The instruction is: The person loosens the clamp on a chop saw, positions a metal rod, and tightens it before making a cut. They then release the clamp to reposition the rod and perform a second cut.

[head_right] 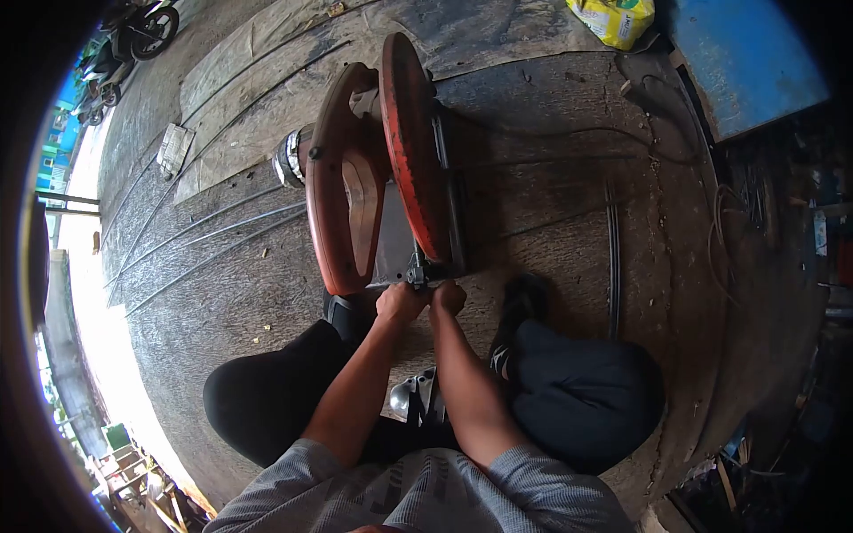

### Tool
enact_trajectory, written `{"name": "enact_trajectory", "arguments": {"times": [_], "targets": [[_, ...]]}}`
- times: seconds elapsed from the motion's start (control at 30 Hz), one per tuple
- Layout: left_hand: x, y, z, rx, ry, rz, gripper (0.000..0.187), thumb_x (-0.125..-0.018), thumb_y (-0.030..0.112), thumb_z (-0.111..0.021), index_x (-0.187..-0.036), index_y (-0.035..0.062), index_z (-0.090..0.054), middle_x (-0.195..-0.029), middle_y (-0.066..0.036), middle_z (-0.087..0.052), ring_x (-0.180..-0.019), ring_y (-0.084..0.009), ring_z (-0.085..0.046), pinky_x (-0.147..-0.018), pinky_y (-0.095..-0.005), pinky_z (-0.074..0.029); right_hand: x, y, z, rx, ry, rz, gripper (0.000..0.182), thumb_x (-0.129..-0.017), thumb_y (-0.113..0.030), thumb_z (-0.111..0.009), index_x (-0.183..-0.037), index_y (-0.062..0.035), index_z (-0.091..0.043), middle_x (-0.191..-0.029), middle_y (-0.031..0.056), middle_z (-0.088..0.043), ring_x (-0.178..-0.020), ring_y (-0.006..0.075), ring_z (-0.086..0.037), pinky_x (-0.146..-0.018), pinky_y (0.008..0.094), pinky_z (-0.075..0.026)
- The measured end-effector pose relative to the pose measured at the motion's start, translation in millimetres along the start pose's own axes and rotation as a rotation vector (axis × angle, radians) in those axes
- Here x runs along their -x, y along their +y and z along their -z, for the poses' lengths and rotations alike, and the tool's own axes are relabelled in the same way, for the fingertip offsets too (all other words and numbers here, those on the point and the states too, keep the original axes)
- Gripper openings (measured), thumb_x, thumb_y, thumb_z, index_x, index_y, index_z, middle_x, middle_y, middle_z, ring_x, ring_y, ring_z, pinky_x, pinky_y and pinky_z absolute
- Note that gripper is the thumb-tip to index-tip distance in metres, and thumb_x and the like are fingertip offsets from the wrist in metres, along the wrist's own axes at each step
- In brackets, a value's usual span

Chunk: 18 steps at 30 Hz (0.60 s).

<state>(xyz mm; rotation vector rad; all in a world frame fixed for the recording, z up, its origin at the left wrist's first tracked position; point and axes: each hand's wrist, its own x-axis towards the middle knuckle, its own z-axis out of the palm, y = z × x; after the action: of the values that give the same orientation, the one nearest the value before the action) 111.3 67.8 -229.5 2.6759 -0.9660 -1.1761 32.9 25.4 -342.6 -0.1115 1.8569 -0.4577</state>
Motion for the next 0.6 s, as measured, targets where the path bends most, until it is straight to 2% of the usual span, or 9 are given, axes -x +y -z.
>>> {"name": "enact_trajectory", "arguments": {"times": [0.07, 0.1, 0.13, 0.17, 0.2, 0.27, 0.4, 0.47, 0.6], "targets": [[-4.0, 1.2, 2.7, -0.040, -0.021, -0.025, 0.054, -0.068, 0.050, -0.062, -0.096, 0.0044, -0.069, -0.097, -0.022, -0.065, -0.096, -0.0342, -0.062, -0.086, -0.0422, -0.048, -32.3, 22.1, 4.5, 0.293, -0.023, 0.344, 0.039, -0.087, -0.028, -0.043, -0.090, 0.0059, -0.061, -0.082, 0.0194, -0.064, -0.075, 0.0284, -0.066, -0.055, 0.0424, -0.050], [-4.3, 3.7, 7.7, -0.023, -0.078, -0.016, 0.054, -0.069, 0.050, -0.061, -0.095, 0.0032, -0.069, -0.098, -0.022, -0.065, -0.096, -0.0339, -0.062, -0.086, -0.0421, -0.048, -28.4, 25.7, 8.3, 0.288, -0.017, 0.331, 0.039, -0.087, -0.028, -0.043, -0.090, 0.0059, -0.061, -0.082, 0.0194, -0.064, -0.075, 0.0284, -0.066, -0.055, 0.0424, -0.050], [-4.0, 5.0, 9.6, -0.005, -0.133, -0.008, 0.055, -0.069, 0.049, -0.061, -0.095, 0.0020, -0.068, -0.098, -0.022, -0.065, -0.097, -0.0336, -0.062, -0.086, -0.0419, -0.048, -18.3, 25.2, 11.5, 0.444, 0.011, 0.511, 0.040, -0.088, -0.027, -0.040, -0.087, 0.0071, -0.061, -0.080, 0.0216, -0.063, -0.072, 0.0302, -0.066, -0.053, 0.0435, -0.050], [-4.9, 1.3, 0.6, 0.075, -0.046, -0.007, 0.057, -0.067, 0.050, -0.064, -0.090, -0.0010, -0.068, -0.094, -0.023, -0.065, -0.094, -0.0352, -0.063, -0.083, -0.0421, -0.049, -9.7, 21.3, 13.1, 0.600, 0.038, 0.695, 0.042, -0.089, -0.027, -0.038, -0.084, 0.0083, -0.061, -0.077, 0.0239, -0.063, -0.069, 0.0320, -0.066, -0.052, 0.0446, -0.051], [-12.3, -5.9, -7.9, 0.069, -0.052, -0.008, 0.057, -0.067, 0.050, -0.064, -0.090, -0.0010, -0.068, -0.094, -0.023, -0.065, -0.094, -0.0352, -0.063, -0.083, -0.0421, -0.049, -0.7, 17.9, 15.9, 0.597, 0.042, 0.688, 0.042, -0.089, -0.027, -0.038, -0.084, 0.0083, -0.061, -0.077, 0.0239, -0.063, -0.069, 0.0320, -0.066, -0.052, 0.0446, -0.051], [-25.4, -22.2, -20.0, 0.243, -0.116, -0.006, 0.051, -0.064, 0.047, -0.068, -0.086, 0.0005, -0.069, -0.086, -0.021, -0.066, -0.088, -0.0340, -0.064, -0.078, -0.0415, -0.049, 10.9, 11.5, 20.8, 0.328, -0.205, 0.374, 0.044, -0.089, -0.027, -0.034, -0.085, 0.0087, -0.061, -0.079, 0.0260, -0.063, -0.063, 0.0349, -0.065, -0.048, 0.0437, -0.051], [-8.4, -16.6, -19.5, 0.244, 0.080, 0.045, 0.052, -0.063, 0.047, -0.069, -0.082, -0.0010, -0.069, -0.079, -0.021, -0.066, -0.082, -0.0342, -0.065, -0.073, -0.0427, -0.048, -5.7, 21.7, 12.3, 0.452, -0.120, 0.456, 0.046, -0.090, -0.026, -0.032, -0.082, 0.0108, -0.060, -0.082, 0.0306, -0.062, -0.071, 0.0396, -0.064, -0.064, 0.0472, -0.052], [-0.7, -9.0, -13.6, 0.217, 0.081, 0.062, 0.052, -0.063, 0.047, -0.069, -0.083, -0.0007, -0.068, -0.081, -0.021, -0.066, -0.083, -0.0346, -0.065, -0.074, -0.0426, -0.048, 0.0, 13.5, 14.3, 0.528, -0.204, 0.378, 0.044, -0.090, -0.024, -0.032, -0.084, 0.0106, -0.059, -0.080, 0.0309, -0.061, -0.066, 0.0401, -0.064, -0.051, 0.0453, -0.054], [1.7, -5.6, -14.5, 0.172, 0.097, 0.078, 0.052, -0.062, 0.047, -0.069, -0.087, 0.0004, -0.068, -0.085, -0.021, -0.066, -0.087, -0.0362, -0.063, -0.077, -0.0430, -0.048, 27.1, -1.2, 15.3, 0.389, -0.184, 0.291, 0.042, -0.089, -0.022, -0.033, -0.084, 0.0101, -0.059, -0.081, 0.0311, -0.061, -0.066, 0.0425, -0.064, -0.044, 0.0450, -0.055]]}}
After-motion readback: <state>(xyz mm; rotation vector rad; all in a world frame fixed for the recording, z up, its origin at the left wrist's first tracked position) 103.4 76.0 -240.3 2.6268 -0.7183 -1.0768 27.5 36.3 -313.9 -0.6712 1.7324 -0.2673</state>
